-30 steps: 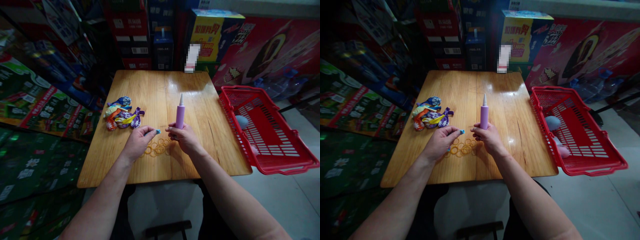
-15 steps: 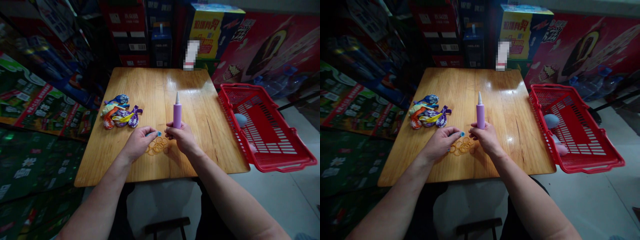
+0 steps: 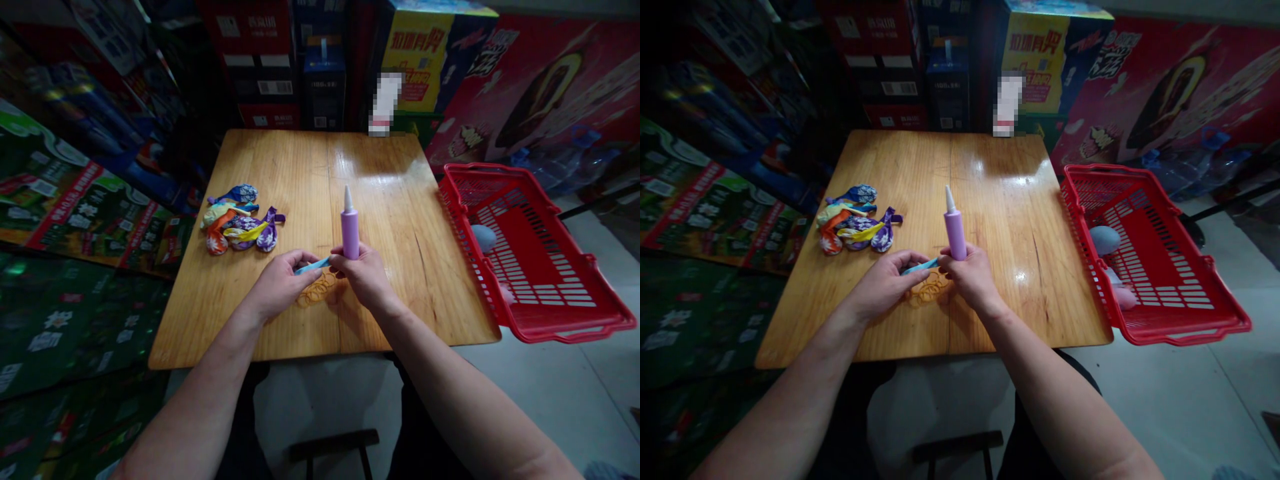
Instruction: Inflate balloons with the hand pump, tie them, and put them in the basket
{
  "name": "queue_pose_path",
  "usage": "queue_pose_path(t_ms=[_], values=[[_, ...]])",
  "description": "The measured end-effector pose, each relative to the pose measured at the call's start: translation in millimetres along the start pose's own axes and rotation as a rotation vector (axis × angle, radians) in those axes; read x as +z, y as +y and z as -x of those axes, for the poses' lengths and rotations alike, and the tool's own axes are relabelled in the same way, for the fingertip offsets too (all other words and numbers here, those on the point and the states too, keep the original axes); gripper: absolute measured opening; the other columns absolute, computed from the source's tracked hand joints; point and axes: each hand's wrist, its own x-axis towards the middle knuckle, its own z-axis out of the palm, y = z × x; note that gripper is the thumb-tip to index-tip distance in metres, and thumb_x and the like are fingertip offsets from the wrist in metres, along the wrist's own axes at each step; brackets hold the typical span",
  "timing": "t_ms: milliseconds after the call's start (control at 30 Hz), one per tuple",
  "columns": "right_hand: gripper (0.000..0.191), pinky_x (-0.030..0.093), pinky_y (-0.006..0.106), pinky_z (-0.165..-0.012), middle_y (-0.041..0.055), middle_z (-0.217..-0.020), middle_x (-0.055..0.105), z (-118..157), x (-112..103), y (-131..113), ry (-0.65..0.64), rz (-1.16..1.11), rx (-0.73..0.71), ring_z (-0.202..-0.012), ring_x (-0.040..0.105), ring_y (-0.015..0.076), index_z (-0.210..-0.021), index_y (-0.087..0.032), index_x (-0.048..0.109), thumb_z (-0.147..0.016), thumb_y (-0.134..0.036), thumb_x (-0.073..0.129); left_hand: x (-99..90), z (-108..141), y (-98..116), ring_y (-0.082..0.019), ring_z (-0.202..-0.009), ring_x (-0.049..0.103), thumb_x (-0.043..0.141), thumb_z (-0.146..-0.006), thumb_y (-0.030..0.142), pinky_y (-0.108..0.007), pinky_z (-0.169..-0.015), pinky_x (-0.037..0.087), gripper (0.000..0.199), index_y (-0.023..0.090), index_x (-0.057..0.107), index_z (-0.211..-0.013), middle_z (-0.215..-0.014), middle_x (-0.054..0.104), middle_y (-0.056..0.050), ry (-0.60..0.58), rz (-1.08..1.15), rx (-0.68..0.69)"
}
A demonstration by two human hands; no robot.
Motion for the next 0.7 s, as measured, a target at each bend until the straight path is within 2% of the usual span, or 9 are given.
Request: queue_pose_path(t_ms=[100, 167, 300, 333, 367, 467, 533, 600, 700], values=[[0.024, 0.047, 0.030, -0.059, 0.0015, -0.070, 0.067, -6.9, -11.1, -2.9, 0.027, -0.050, -0.005, -0.064, 0.065, 0.0160, -0.086, -0.018, 0.069, -0.071, -0.031, 0.082, -12.8, -2.4, -4.2, -0.017, -0.073, 0.067, 0.081, -0.083, 0.039, -0.027, -0.064, 0.051, 0.025, 0.019, 0.076, -0.097, -0.089, 0.074, -0.005, 0.005, 0.048, -0.062], [0.025, 0.047, 0.029, -0.059, 0.0018, -0.070, 0.067, -8.9, -15.5, -4.0, -0.002, -0.075, 0.011, -0.064, 0.064, 0.0157, -0.084, -0.018, 0.068, -0.071, -0.031, 0.084, -20.4, -6.0, -7.5, -0.015, -0.063, 0.063, 0.077, -0.085, 0.041, -0.027, -0.057, 0.048, 0.025, 0.018, 0.076, -0.093, -0.079, 0.072, -0.005, 0.091, 0.051, -0.086], [0.028, 0.046, 0.029, -0.058, 0.0007, -0.069, 0.065, -6.6, -9.3, -0.1, -0.018, -0.106, 0.070, -0.063, 0.064, 0.0153, -0.083, -0.019, 0.066, -0.070, -0.033, 0.086, -18.9, -8.8, -6.0, -0.017, -0.070, 0.067, 0.077, -0.085, 0.037, -0.029, -0.062, 0.051, 0.021, 0.018, 0.075, -0.094, -0.088, 0.075, -0.007, 0.548, -0.198, 0.102], [0.029, 0.046, 0.029, -0.058, 0.0005, -0.069, 0.065, -5.6, -5.9, 1.4, -0.018, -0.108, 0.084, -0.064, 0.064, 0.0156, -0.083, -0.019, 0.066, -0.069, -0.034, 0.087, -14.3, -7.6, -4.1, -0.017, -0.070, 0.067, 0.076, -0.086, 0.040, -0.028, -0.061, 0.051, 0.022, 0.018, 0.075, -0.092, -0.089, 0.075, -0.007, 0.596, -0.226, 0.125], [0.031, 0.046, 0.029, -0.058, 0.0003, -0.069, 0.065, -4.5, -2.4, 2.5, -0.019, -0.109, 0.089, -0.064, 0.064, 0.0158, -0.083, -0.019, 0.065, -0.069, -0.035, 0.088, -8.2, -5.6, -2.1, -0.016, -0.066, 0.066, 0.074, -0.088, 0.045, -0.028, -0.058, 0.050, 0.027, 0.018, 0.074, -0.089, -0.088, 0.075, -0.008, 0.569, -0.207, 0.103], [0.034, 0.045, 0.028, -0.058, -0.0007, -0.068, 0.064, -1.2, 5.8, 2.8, -0.062, -0.110, 0.060, -0.062, 0.060, 0.0140, -0.082, -0.019, 0.066, -0.069, -0.038, 0.090, 13.2, 0.7, 1.2, -0.012, -0.045, 0.056, 0.068, -0.089, 0.062, -0.024, -0.040, 0.035, 0.048, 0.015, 0.072, -0.082, -0.076, 0.073, -0.009, 0.201, 0.126, -0.186], [0.035, 0.044, 0.029, -0.057, -0.0009, -0.068, 0.064, 1.5, 8.5, 0.5, -0.131, -0.114, 0.027, -0.059, 0.056, 0.0127, -0.079, -0.020, 0.066, -0.069, -0.041, 0.091, 24.8, 2.3, 0.1, -0.008, -0.042, 0.051, 0.073, -0.085, 0.063, -0.021, -0.036, 0.025, 0.049, 0.014, 0.072, -0.087, -0.077, 0.071, -0.008, 0.063, 0.394, -0.331], [0.035, 0.044, 0.029, -0.058, -0.0005, -0.069, 0.064, 4.1, 9.4, -1.7, -0.201, -0.110, -0.003, -0.060, 0.055, 0.0125, -0.077, -0.020, 0.066, -0.070, -0.042, 0.092, 30.9, 1.0, -2.4, -0.004, -0.043, 0.046, 0.081, -0.080, 0.055, -0.017, -0.036, 0.020, 0.043, 0.014, 0.074, -0.094, -0.077, 0.069, -0.004, 0.051, 0.594, -0.369], [0.032, 0.044, 0.028, -0.060, -0.0004, -0.070, 0.064, 6.1, 9.1, -2.1, -0.251, -0.087, -0.024, -0.062, 0.055, 0.0123, -0.077, -0.019, 0.069, -0.071, -0.041, 0.092, 30.6, -3.6, -4.7, -0.002, -0.049, 0.045, 0.091, -0.073, 0.039, -0.013, -0.039, 0.024, 0.036, 0.013, 0.077, -0.093, -0.071, 0.062, 0.000, 0.154, 0.715, -0.323]])
